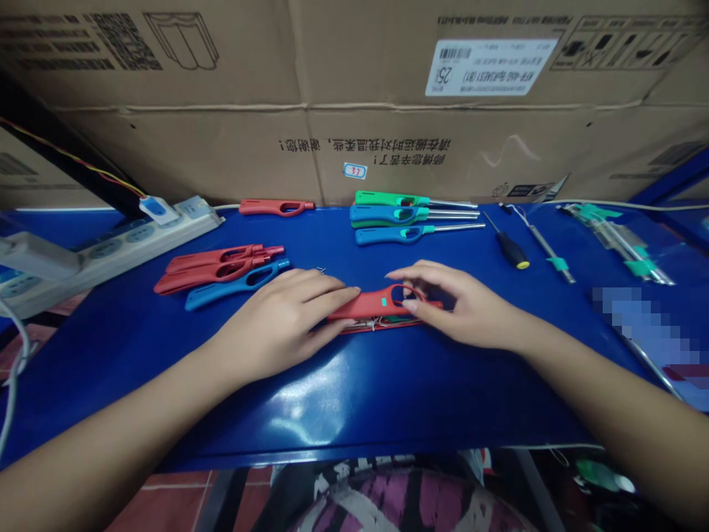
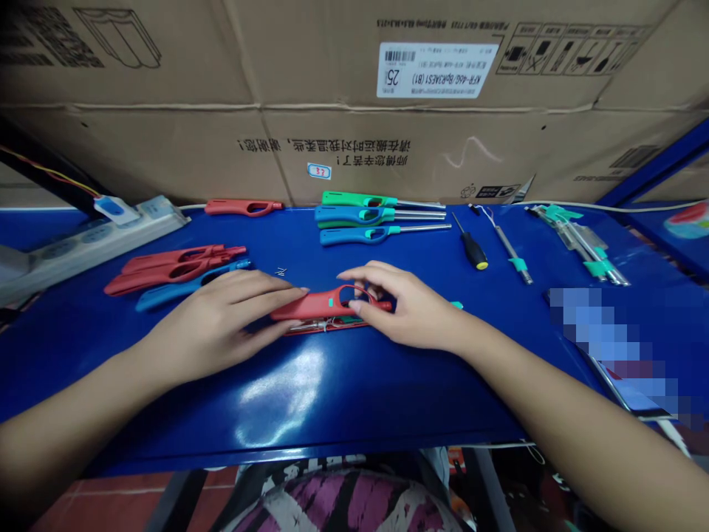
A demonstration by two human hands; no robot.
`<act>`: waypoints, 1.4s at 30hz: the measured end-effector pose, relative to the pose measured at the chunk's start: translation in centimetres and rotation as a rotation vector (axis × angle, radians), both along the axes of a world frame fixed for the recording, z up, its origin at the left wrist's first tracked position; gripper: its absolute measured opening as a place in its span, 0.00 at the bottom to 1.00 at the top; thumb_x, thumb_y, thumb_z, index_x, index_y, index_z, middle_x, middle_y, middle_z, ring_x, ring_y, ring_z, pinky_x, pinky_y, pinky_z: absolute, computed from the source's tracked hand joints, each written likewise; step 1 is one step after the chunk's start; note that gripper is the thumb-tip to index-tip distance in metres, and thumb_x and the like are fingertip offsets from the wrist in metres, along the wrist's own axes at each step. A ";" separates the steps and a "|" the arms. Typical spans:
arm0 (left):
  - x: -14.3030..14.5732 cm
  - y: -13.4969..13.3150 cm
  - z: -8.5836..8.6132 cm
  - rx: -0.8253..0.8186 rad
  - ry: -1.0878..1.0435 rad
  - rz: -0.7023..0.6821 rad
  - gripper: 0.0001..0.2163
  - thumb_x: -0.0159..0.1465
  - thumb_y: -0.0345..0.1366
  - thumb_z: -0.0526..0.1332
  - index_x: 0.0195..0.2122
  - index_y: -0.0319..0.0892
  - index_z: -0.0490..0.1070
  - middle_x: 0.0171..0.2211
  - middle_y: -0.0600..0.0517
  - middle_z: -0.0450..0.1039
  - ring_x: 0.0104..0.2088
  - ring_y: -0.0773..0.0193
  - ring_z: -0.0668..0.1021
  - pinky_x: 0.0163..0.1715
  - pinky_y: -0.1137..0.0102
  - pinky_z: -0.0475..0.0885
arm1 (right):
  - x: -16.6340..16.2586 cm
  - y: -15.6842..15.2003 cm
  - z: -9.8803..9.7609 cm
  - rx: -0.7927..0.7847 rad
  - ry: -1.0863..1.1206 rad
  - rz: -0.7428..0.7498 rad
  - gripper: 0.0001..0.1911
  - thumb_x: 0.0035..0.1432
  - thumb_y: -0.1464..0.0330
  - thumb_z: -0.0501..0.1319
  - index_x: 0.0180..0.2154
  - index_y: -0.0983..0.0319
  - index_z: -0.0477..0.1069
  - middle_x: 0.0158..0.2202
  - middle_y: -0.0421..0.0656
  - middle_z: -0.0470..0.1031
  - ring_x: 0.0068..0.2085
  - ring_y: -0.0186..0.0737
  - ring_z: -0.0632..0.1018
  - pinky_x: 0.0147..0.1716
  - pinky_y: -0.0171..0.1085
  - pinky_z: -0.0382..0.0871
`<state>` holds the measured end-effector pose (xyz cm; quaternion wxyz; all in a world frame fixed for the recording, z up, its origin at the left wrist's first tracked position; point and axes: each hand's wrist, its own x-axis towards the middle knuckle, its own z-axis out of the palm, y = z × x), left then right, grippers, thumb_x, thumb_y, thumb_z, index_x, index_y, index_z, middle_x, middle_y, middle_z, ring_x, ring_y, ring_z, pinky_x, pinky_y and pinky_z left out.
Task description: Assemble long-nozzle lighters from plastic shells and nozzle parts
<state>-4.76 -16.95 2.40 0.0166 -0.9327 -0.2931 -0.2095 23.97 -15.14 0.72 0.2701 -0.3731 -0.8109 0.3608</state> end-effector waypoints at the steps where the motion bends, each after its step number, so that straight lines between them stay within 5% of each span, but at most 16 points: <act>1: 0.0 -0.1 0.0 -0.010 0.015 -0.001 0.15 0.71 0.39 0.60 0.55 0.38 0.73 0.46 0.45 0.79 0.44 0.54 0.80 0.44 0.59 0.75 | 0.0 0.0 -0.2 0.087 -0.061 0.044 0.22 0.64 0.64 0.63 0.58 0.59 0.70 0.47 0.47 0.74 0.44 0.41 0.77 0.47 0.44 0.74; 6: 0.2 -0.3 0.1 -0.124 0.088 0.004 0.12 0.70 0.38 0.60 0.51 0.39 0.74 0.42 0.47 0.79 0.41 0.55 0.79 0.42 0.60 0.73 | -0.2 0.1 -0.5 0.276 -0.166 0.123 0.20 0.63 0.63 0.65 0.56 0.60 0.71 0.49 0.49 0.70 0.51 0.45 0.73 0.54 0.46 0.69; 12: 0.3 -0.1 -0.2 -0.223 0.158 0.006 0.10 0.70 0.37 0.60 0.49 0.40 0.75 0.41 0.47 0.77 0.41 0.55 0.78 0.43 0.60 0.72 | -0.4 -0.1 -0.4 0.266 -0.264 0.127 0.18 0.63 0.61 0.66 0.53 0.58 0.74 0.51 0.49 0.68 0.54 0.48 0.70 0.57 0.49 0.66; 21: 0.3 -0.1 -0.6 -0.250 0.133 0.014 0.11 0.71 0.39 0.60 0.48 0.40 0.76 0.42 0.46 0.77 0.42 0.56 0.78 0.44 0.62 0.74 | -0.2 0.0 -0.6 0.318 -0.332 0.104 0.20 0.62 0.60 0.66 0.54 0.58 0.76 0.49 0.49 0.70 0.52 0.48 0.71 0.54 0.50 0.66; 30: 0.6 -0.2 -1.5 -0.201 0.093 0.021 0.14 0.70 0.37 0.59 0.52 0.36 0.75 0.40 0.45 0.77 0.39 0.55 0.79 0.40 0.62 0.76 | 0.1 0.1 -0.1 0.641 -0.534 0.233 0.20 0.70 0.62 0.56 0.55 0.66 0.74 0.47 0.53 0.78 0.45 0.49 0.77 0.43 0.47 0.72; 37: 0.8 -0.2 -1.8 -0.187 0.017 -0.017 0.14 0.75 0.38 0.54 0.51 0.36 0.73 0.39 0.44 0.77 0.40 0.58 0.78 0.41 0.65 0.75 | 0.2 -0.4 0.3 0.668 -0.496 0.220 0.19 0.73 0.63 0.51 0.42 0.66 0.78 0.38 0.50 0.81 0.38 0.45 0.80 0.40 0.43 0.73; 42: 1.1 -0.3 -1.8 -0.213 -0.030 0.028 0.13 0.74 0.38 0.54 0.49 0.35 0.73 0.40 0.44 0.77 0.40 0.57 0.77 0.41 0.64 0.75 | 0.4 -0.4 0.5 0.624 -0.489 0.121 0.17 0.73 0.62 0.53 0.47 0.64 0.77 0.44 0.48 0.82 0.42 0.45 0.81 0.42 0.42 0.73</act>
